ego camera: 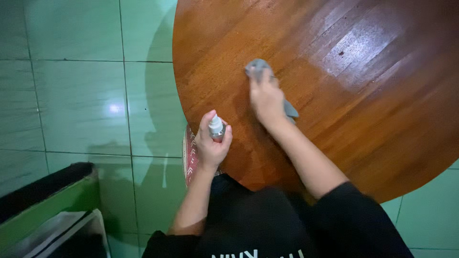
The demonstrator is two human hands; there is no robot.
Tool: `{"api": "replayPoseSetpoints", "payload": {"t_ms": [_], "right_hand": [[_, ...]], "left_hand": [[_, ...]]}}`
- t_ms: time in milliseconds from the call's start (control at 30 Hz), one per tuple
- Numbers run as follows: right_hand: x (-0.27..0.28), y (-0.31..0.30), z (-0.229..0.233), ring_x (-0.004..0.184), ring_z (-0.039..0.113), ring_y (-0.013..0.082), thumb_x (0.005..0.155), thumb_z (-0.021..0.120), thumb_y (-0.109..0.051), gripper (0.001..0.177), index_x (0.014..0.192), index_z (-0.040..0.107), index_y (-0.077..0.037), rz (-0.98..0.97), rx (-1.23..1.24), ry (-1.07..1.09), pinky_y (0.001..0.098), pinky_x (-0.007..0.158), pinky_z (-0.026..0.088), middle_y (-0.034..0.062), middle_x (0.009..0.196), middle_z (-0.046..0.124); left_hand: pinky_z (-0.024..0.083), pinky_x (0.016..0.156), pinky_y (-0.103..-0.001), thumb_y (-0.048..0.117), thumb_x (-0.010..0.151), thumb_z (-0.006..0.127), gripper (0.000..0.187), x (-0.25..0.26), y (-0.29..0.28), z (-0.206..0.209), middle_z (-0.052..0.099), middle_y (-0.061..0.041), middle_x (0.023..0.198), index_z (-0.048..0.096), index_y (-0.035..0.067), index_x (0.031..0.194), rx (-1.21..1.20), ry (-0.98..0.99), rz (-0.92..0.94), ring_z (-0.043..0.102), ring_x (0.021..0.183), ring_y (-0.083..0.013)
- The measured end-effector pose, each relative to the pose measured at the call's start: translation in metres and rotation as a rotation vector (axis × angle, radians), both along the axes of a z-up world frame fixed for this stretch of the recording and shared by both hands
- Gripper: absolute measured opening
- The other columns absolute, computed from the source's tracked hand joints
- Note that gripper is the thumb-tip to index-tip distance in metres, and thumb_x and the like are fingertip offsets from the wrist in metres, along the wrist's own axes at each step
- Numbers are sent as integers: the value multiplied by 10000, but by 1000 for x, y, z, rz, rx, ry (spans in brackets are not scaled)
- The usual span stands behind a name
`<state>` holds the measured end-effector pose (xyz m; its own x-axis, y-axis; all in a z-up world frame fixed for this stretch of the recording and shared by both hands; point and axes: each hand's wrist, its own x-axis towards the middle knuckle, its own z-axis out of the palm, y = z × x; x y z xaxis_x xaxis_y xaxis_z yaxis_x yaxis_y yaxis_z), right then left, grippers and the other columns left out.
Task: The person cleans a round wooden table by spraying a cleaning solution from a bottle and wiping the surface with a cloth. They move around the table to clean different sections.
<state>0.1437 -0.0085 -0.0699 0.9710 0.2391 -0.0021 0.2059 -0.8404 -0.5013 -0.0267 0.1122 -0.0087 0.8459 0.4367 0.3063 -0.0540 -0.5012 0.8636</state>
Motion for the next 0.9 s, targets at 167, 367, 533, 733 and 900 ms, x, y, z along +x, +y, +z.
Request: {"api": "replayPoseSetpoints", "payload": {"t_ms": [167, 367, 533, 733, 900], "right_hand": [[55, -32, -18, 870, 669, 424, 1066, 465, -87, 407, 1452, 510, 35, 64, -191, -262, 490, 654, 599, 297, 1283, 541], [10, -28, -16, 888, 647, 432, 949, 529, -60, 485, 1429, 507, 4, 223, -245, -276, 479, 603, 601, 306, 1277, 515], [24, -77, -26, 887, 640, 422, 940, 527, -27, 587, 1524, 482, 15, 105, -277, -220, 480, 574, 588, 319, 1281, 506], [62, -53, -40, 914, 670, 434, 1142, 524, -251, 308, 1343, 528, -18, -102, 188, -126, 519, 729, 573, 212, 1123, 618], [4, -97, -23, 876, 675, 409, 922, 552, -34, 512, 1432, 559, 6, 175, -332, -343, 427, 557, 589, 277, 1167, 583]], "left_hand": [[606, 785, -302, 6, 923, 761, 618, 0, -5, -3, 695, -85, 997, 450, 113, 1447, -9, -23, -10, 719, 879, -170], [607, 774, -286, -16, 927, 756, 642, 14, -19, 1, 686, -69, 1007, 427, 115, 1463, 32, -43, -71, 706, 881, -150], [580, 734, -265, -33, 930, 755, 643, 25, -31, 2, 678, -64, 999, 448, 125, 1474, -70, -52, -100, 674, 841, -131], [584, 770, -270, -37, 941, 743, 648, 31, -52, 6, 672, -61, 1014, 439, 136, 1486, -44, -96, -150, 676, 869, -121], [582, 744, -266, -36, 941, 748, 653, 36, -62, 9, 670, -68, 1014, 435, 139, 1486, -63, -116, -178, 671, 863, -119]]}}
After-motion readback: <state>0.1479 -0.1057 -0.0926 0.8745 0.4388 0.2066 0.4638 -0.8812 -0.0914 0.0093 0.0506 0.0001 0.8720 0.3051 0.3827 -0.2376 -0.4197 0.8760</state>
